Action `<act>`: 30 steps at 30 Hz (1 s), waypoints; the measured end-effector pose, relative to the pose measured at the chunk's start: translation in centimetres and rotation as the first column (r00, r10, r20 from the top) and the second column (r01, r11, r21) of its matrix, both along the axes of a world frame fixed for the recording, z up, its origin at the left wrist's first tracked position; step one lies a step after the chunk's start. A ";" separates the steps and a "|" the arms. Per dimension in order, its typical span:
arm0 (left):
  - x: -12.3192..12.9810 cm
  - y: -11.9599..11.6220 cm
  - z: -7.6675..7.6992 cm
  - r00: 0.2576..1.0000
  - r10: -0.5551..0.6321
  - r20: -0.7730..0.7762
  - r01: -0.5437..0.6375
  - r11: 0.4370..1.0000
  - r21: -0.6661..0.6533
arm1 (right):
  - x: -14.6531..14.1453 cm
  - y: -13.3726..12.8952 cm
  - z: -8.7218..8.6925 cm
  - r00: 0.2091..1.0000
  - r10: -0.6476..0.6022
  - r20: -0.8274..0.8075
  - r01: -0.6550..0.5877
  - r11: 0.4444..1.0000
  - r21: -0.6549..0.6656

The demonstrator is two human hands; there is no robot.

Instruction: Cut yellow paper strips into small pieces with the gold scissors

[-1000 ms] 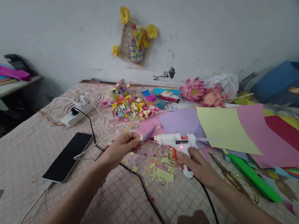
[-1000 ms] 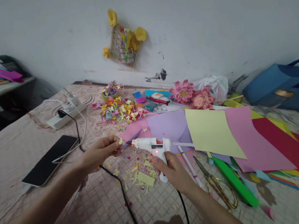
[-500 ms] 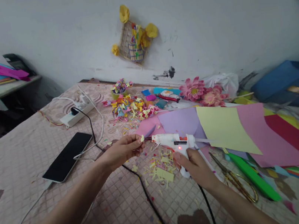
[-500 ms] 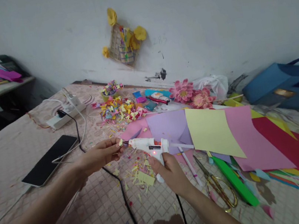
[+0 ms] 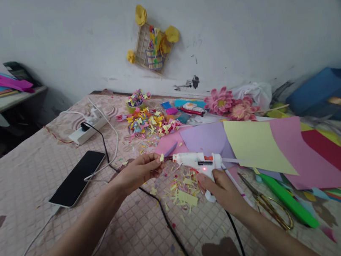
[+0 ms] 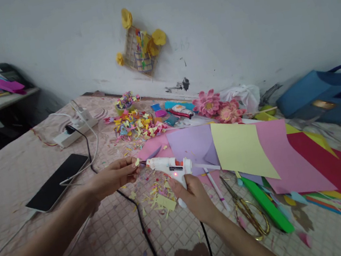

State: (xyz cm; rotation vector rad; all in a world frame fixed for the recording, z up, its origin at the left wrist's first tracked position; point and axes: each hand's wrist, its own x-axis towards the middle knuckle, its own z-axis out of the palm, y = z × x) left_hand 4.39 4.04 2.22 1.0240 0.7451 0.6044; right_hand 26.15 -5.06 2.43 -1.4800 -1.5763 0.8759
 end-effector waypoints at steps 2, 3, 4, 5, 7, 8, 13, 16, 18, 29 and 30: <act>0.0 0.0 0.2 1.000 0.002 0.001 -0.002 1.000 -0.004 | 0.0 0.0 0.0 1.000 0.003 0.007 -0.003 1.000 0.001; 0.0 0.0 0.2 1.000 0.000 0.001 0.000 1.000 -0.007 | 0.1 0.0 0.0 1.000 0.000 0.010 0.000 1.000 0.005; 0.0 0.0 0.3 1.000 0.000 0.001 0.000 1.000 -0.005 | 0.1 -0.1 -0.1 1.000 -0.003 0.012 0.003 1.000 0.008; 0.0 0.1 0.4 1.000 0.002 -0.001 -0.002 1.000 0.001 | 0.1 -0.1 -0.1 1.000 -0.007 0.014 0.007 1.000 0.008; 0.0 0.1 0.4 1.000 0.003 -0.015 -0.003 1.000 0.011 | 0.2 -0.1 -0.1 1.000 -0.015 0.017 0.015 1.000 0.005; 0.0 0.1 0.4 1.000 0.004 -0.022 -0.003 1.000 0.013 | 0.2 -0.1 -0.1 1.000 -0.015 0.018 0.015 1.000 0.002; 0.2 0.0 0.3 1.000 0.004 -0.027 -0.003 1.000 0.007 | 0.2 -0.1 -0.1 1.000 -0.019 0.020 0.019 1.000 0.004; 0.1 -0.1 0.4 1.000 0.002 -0.030 -0.002 1.000 0.012 | 0.2 -0.1 -0.1 1.000 -0.016 0.020 0.015 1.000 0.010; 0.0 0.0 0.6 0.999 0.001 -0.046 0.001 0.999 0.050 | 0.2 -0.1 -0.1 1.000 -0.016 0.015 0.016 1.000 0.018; 0.4 3.0 1.4 0.651 0.411 -0.638 0.382 0.549 0.743 | 2.7 -1.8 -1.4 0.996 -0.086 -0.034 0.082 0.991 -0.106; 0.7 3.0 1.4 0.619 0.427 -0.659 0.436 0.511 0.741 | 2.9 -2.0 -1.5 0.995 -0.098 -0.028 0.095 0.990 -0.108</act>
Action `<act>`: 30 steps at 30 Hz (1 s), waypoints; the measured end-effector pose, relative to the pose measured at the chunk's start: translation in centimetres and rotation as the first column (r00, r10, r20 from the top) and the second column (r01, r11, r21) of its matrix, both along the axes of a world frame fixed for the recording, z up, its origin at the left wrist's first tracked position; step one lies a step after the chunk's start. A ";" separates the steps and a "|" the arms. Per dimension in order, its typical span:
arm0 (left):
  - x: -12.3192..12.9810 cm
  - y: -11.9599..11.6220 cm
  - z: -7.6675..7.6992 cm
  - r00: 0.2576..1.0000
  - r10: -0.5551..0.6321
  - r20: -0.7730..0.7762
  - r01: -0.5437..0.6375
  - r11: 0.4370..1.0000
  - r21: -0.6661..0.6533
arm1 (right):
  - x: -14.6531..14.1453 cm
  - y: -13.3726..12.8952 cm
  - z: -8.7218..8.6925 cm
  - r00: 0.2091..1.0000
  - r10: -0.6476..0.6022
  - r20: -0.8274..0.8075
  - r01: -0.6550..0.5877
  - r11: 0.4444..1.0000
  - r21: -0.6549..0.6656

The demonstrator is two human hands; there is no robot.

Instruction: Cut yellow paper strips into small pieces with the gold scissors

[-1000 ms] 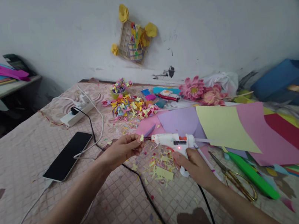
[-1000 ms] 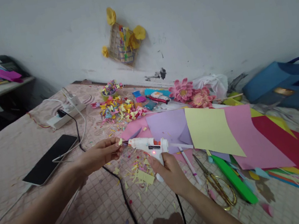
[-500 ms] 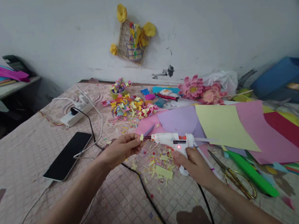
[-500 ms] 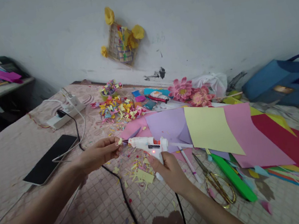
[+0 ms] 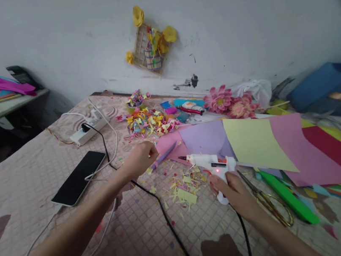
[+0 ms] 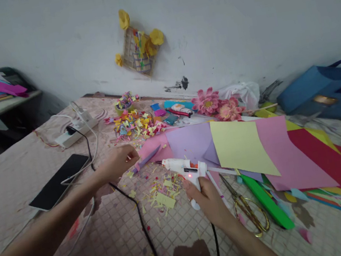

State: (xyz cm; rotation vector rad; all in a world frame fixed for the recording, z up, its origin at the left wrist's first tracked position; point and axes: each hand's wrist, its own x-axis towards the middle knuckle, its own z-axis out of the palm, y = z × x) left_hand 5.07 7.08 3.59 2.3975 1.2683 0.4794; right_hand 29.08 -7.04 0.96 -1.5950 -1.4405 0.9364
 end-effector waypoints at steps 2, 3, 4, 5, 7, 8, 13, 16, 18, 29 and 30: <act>0.5 0.0 -0.2 0.996 -0.037 -0.076 0.039 0.999 0.029 | 0.5 -0.4 0.0 1.000 -0.022 0.003 0.022 1.000 -0.002; 0.7 0.0 -0.3 0.994 -0.049 -0.097 0.052 0.998 0.029 | 0.7 -0.7 0.0 0.999 -0.035 0.007 0.035 0.999 -0.003; 0.8 0.1 -0.4 0.992 -0.054 -0.111 0.057 0.998 0.027 | 1.0 -0.8 0.0 0.998 -0.056 0.018 0.056 0.998 -0.004; 0.9 0.1 -0.5 0.991 -0.055 -0.121 0.058 0.998 0.023 | 1.2 -1.0 -0.1 0.996 -0.088 0.034 0.088 0.996 -0.001; 1.2 0.1 -0.8 0.988 -0.046 -0.150 0.050 0.998 0.023 | 1.8 -1.3 -0.3 0.987 -0.150 0.064 0.150 0.989 0.014; 1.2 0.1 -0.9 0.986 -0.038 -0.165 0.042 0.999 0.023 | 2.1 -1.3 -0.5 0.984 -0.166 0.068 0.165 0.986 0.022; 1.6 0.0 -1.7 0.974 -0.008 -0.225 0.013 1.000 0.023 | 3.6 -1.6 -1.2 0.971 -0.226 0.077 0.223 0.974 0.048; 1.7 -0.2 -1.7 0.971 -0.002 -0.241 0.007 1.000 0.020 | 4.3 -1.6 -1.7 0.946 -0.269 0.181 0.262 0.963 0.063; 1.8 -0.4 -1.5 0.969 0.003 -0.245 0.002 1.000 0.021 | 4.7 -1.6 -2.1 0.921 -0.271 0.279 0.260 0.963 0.078; 1.7 -0.7 -2.5 0.971 0.041 -0.236 -0.026 0.997 0.068 | 4.8 -2.3 -2.8 0.847 -0.178 0.501 0.123 0.982 0.140; 1.6 -0.8 -2.6 0.972 0.044 -0.233 -0.028 0.997 0.072 | 4.8 -2.6 -2.8 0.857 -0.187 0.479 0.128 0.980 0.154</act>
